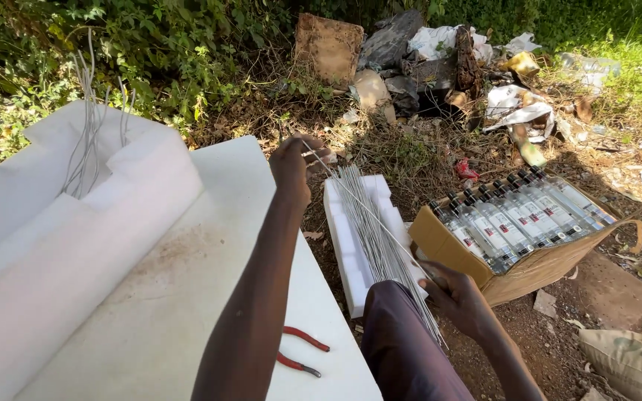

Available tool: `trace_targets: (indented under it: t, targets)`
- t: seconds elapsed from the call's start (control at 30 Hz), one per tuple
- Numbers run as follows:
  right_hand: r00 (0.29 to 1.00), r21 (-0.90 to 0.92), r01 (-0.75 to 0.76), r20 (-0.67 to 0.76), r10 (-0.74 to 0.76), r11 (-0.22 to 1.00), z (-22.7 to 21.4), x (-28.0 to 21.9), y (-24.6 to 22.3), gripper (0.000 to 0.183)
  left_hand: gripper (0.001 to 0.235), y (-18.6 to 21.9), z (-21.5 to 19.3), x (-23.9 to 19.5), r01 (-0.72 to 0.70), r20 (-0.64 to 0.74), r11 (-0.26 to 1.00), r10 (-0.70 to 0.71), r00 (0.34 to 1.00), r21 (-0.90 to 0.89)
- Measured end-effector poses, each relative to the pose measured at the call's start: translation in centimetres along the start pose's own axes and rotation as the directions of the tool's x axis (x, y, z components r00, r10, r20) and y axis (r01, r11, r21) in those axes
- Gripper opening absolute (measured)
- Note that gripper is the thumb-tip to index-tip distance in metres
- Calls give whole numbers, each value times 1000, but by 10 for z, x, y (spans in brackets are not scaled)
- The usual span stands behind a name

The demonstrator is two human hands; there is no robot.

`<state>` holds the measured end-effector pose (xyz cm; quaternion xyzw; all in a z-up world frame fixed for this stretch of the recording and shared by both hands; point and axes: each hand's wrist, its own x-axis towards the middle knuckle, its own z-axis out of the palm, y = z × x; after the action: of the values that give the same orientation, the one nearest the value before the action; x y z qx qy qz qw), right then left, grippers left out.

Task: The person uses pliers to cut a long piece of thin metal wire on a white work surface. They repeatedly measure and cut segments of the wire, placing the cut pieces into a white styrofoam container.

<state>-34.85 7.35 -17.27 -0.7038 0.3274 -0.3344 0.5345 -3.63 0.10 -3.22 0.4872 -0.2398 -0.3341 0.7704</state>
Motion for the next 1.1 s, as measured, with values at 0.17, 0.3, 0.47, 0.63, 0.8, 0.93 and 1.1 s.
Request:
trace_targets:
  t: [0.17, 0.3, 0.47, 0.63, 0.8, 0.93, 1.1]
  targets:
    - [981, -242, -180, -119, 155, 953, -67, -53, 197, 32, 17, 8, -31, 61, -137, -265, 991, 132, 955, 0]
    - [892, -45, -373, -292, 345, 927, -96, -123, 282, 33, 31, -29, -80, 96, -254, 81, 740, 262, 962, 622]
    - [822, -379, -557, -377, 426, 739, -79, -124, 312, 26, 53, -112, -164, 92, -577, 555, 60, 210, 805, 815]
    - [724, -369, -681, -468, 507, 632, -47, -95, 293, 33, 41, -106, -163, 65, -666, 664, -96, 261, 701, 740]
    - [741, -307, -653, -447, 501, 692, -27, -75, 316, 27, 39, -101, -155, 60, -634, 631, -83, 250, 734, 769]
    - [746, -295, -644, -445, 495, 706, -22, -63, 327, 30, 40, -102, -154, 58, -612, 609, -64, 223, 761, 788]
    - [788, -371, -602, -418, 451, 708, -23, -46, 340, 29, 37, -101, -153, 58, -636, 637, -95, 247, 730, 766]
